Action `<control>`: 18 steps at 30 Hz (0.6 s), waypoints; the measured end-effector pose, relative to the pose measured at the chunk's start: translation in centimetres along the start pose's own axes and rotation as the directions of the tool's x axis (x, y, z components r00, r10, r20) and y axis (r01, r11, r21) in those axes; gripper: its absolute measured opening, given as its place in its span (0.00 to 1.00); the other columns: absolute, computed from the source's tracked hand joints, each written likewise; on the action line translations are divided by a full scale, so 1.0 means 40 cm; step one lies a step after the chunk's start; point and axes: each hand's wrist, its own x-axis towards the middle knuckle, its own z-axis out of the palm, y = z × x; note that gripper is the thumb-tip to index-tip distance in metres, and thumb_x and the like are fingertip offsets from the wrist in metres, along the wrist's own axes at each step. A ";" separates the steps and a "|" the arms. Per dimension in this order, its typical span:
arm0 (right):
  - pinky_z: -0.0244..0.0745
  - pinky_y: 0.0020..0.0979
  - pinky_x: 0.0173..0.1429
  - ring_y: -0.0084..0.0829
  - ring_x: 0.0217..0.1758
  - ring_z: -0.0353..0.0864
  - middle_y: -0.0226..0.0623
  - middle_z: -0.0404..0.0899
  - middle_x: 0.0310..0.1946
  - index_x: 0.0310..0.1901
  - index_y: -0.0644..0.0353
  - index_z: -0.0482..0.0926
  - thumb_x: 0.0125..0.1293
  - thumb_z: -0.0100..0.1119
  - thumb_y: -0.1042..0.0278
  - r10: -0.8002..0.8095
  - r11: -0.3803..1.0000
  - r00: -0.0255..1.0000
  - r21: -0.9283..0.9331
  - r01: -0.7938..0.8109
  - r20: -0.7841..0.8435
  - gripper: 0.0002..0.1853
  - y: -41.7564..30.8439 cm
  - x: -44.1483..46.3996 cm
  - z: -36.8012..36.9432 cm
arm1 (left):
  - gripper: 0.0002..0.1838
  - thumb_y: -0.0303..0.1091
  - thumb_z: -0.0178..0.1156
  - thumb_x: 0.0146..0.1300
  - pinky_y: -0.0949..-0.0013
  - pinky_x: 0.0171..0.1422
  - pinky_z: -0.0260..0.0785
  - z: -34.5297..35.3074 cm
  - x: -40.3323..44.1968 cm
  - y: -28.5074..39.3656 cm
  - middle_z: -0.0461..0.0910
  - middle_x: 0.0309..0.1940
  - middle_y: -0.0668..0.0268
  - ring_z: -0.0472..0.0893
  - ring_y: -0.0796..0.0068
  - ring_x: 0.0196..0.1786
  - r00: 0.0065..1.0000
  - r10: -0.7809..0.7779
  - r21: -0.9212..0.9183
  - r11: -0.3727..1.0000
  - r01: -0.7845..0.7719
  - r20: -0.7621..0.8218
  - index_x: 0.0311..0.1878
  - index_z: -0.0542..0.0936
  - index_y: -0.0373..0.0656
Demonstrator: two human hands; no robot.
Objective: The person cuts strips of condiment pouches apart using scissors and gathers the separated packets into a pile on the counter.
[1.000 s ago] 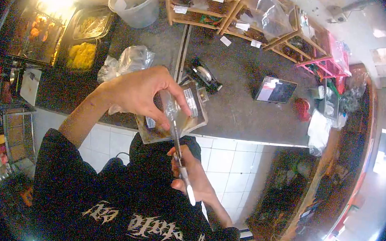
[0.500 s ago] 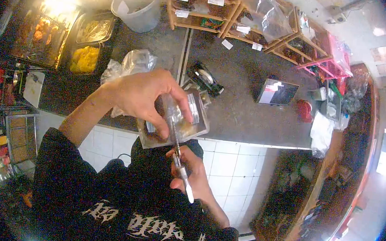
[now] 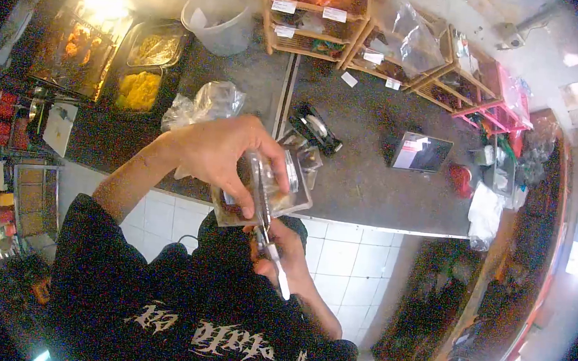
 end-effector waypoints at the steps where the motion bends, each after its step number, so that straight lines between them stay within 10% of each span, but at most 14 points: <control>1: 0.64 0.22 0.26 0.18 0.23 0.71 0.25 0.73 0.22 0.50 0.68 0.77 0.40 0.67 0.16 -0.011 1.000 1.000 -0.019 0.011 -0.001 0.55 -0.001 0.003 -0.001 | 0.28 0.33 0.83 0.39 0.69 0.52 0.76 0.000 -0.001 -0.009 0.88 0.41 0.64 0.86 0.75 0.43 1.000 0.027 -0.002 1.000 -0.027 -0.003 0.47 0.86 0.40; 7: 0.63 0.22 0.27 0.19 0.22 0.71 0.26 0.73 0.22 0.51 0.69 0.76 0.44 0.66 0.17 -0.029 0.998 0.998 -0.056 0.032 0.050 0.54 -0.001 -0.002 -0.003 | 0.28 0.32 0.83 0.42 0.68 0.58 0.75 -0.002 -0.032 -0.013 0.88 0.44 0.63 0.85 0.75 0.49 0.984 -0.131 -0.509 0.843 0.175 0.120 0.49 0.85 0.38; 11: 0.63 0.23 0.30 0.19 0.27 0.72 0.24 0.73 0.26 0.42 0.61 0.75 0.32 0.63 0.11 0.014 1.000 0.998 -0.017 -0.013 0.068 0.54 0.015 0.001 -0.008 | 0.28 0.32 0.83 0.43 0.68 0.58 0.75 0.018 -0.023 -0.034 0.88 0.46 0.62 0.85 0.75 0.48 0.997 -0.027 -0.446 0.893 0.057 0.072 0.50 0.86 0.39; 14: 0.63 0.23 0.31 0.21 0.24 0.68 0.27 0.71 0.22 0.61 0.69 0.67 0.46 0.65 0.16 -0.135 0.986 0.990 0.103 0.131 0.031 0.59 0.022 0.005 0.024 | 0.26 0.31 0.82 0.45 0.70 0.55 0.76 0.035 -0.019 -0.043 0.88 0.44 0.61 0.85 0.75 0.46 0.999 0.024 -0.431 0.902 -0.005 0.037 0.50 0.86 0.37; 18: 0.66 0.23 0.30 0.22 0.26 0.72 0.29 0.73 0.24 0.58 0.65 0.67 0.45 0.63 0.15 -0.047 0.995 0.997 0.089 0.042 0.055 0.57 0.020 0.019 0.022 | 0.24 0.30 0.81 0.48 0.73 0.51 0.76 0.029 -0.019 -0.029 0.88 0.41 0.62 0.85 0.78 0.42 0.999 0.036 -0.358 0.933 -0.025 0.025 0.49 0.85 0.34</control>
